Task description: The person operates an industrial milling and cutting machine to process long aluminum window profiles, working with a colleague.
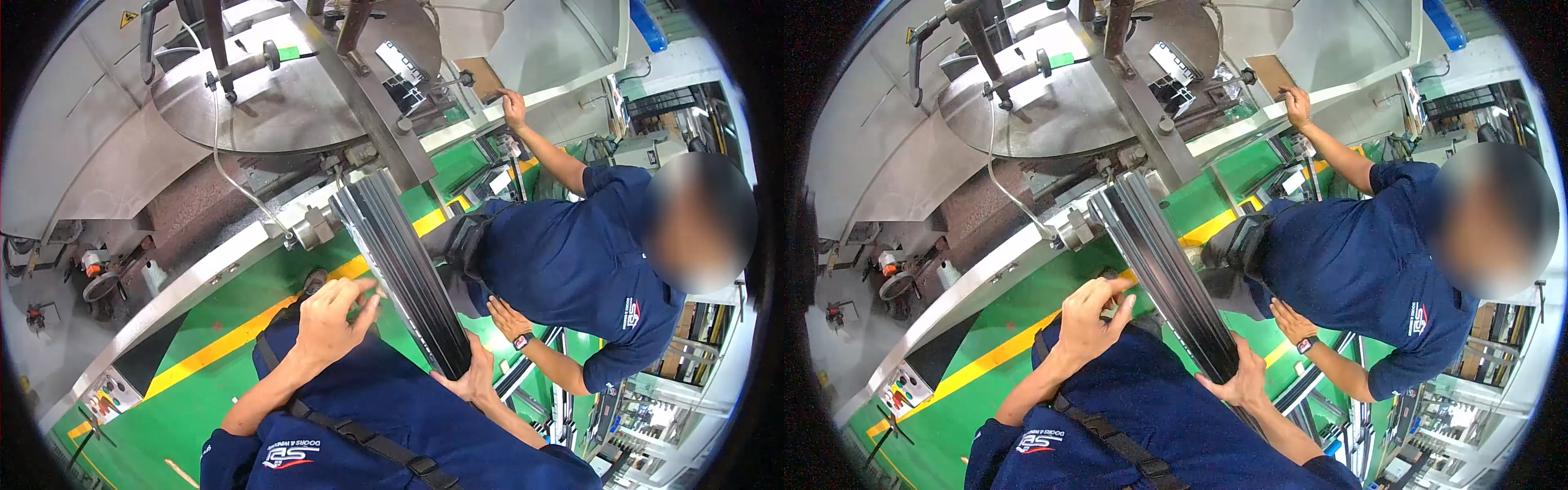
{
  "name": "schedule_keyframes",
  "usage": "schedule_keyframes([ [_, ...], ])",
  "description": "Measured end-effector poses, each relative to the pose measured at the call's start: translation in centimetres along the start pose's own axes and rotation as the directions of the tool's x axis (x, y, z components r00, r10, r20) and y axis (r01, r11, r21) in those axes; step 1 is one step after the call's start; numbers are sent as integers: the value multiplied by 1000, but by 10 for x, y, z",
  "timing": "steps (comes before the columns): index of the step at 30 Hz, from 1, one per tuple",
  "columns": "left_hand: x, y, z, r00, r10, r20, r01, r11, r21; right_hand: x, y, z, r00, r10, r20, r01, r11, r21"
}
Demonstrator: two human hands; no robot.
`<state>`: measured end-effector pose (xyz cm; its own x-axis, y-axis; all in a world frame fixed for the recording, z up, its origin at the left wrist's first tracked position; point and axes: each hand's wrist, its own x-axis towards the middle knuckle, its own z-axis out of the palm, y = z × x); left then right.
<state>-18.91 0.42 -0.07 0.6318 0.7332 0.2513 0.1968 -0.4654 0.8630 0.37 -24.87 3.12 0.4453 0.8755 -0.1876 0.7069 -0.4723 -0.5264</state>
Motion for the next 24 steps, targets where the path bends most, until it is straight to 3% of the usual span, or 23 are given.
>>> schedule_keyframes([
  [4, -8, 0, 5, 1000, 1, 1, -1, 992, -125, 21, -20, -3, 1000, 5, 1, -5, 998, 66],
  [5, -12, 0, 8, 998, -26, 49, 33, 989, -141, 25, -24, -3, 1000, 16, 4, -17, 996, 89],
  [6, -12, 1, 3, 984, 17, 176, -4, 997, -76, 28, -26, -1, 1000, 22, 6, -22, 996, 87],
  [8, -16, 0, 4, 946, 138, 293, -136, 990, -26, 34, -27, 0, 999, 34, 9, -34, 996, 77],
  [9, -18, -1, 3, 902, 136, 411, -128, 991, -46, 36, -28, -1, 1000, 23, -1, -23, 998, 65],
  [12, -26, -11, 7, 878, 131, 460, -88, 990, -114, 41, -34, -1, 1000, -1, -17, 1, 999, 33],
  [13, -30, -29, 5, 842, 93, 531, -40, 993, -111, 43, -35, 0, 1000, -6, -19, 6, 1000, 20],
  [14, -37, -43, -3, 879, 25, 475, 16, 996, -83, 45, -35, 0, 1000, -12, -21, 12, 1000, 5],
  [15, -48, -70, -10, 868, -124, 482, 164, 986, -41, 47, -34, 0, 999, -24, -30, 25, 1000, 13],
  [16, -65, -104, -17, 890, -251, 380, 288, 957, -43, 47, -31, 2, 999, -33, -38, 34, 999, 21],
  [17, -89, -138, -27, 833, -451, 320, 505, 857, -107, 47, -31, 3, 998, -38, -46, 39, 999, 30],
  [18, -121, -173, -41, 707, -637, 307, 690, 717, -100, 46, -32, 3, 999, -29, -39, 30, 999, 20],
  [19, -180, -226, -42, 639, -740, 211, 769, 622, -146, 46, -34, 2, 999, -18, -31, 18, 1000, 9],
  [20, -254, -279, -37, 518, -849, 104, 855, 510, -96, 46, -35, 1, 1000, -10, -26, 10, 1000, -4],
  [21, -313, -307, -39, 468, -872, 143, 861, 486, 151, 47, -32, 2, 999, -28, -30, 28, 1000, -2],
  [22, -374, -321, -25, 174, -968, 182, 874, 237, 425, 47, -32, 2, 999, -38, -34, 38, 999, -4],
  [23, -410, -312, -10, -70, -950, 303, 784, 136, 606, 47, -31, 3, 998, -48, -37, 48, 999, -5],
  [24, -450, -296, 12, 81, -914, 397, 714, 331, 617, 48, -31, 3, 998, -59, -37, 59, 998, -6],
])
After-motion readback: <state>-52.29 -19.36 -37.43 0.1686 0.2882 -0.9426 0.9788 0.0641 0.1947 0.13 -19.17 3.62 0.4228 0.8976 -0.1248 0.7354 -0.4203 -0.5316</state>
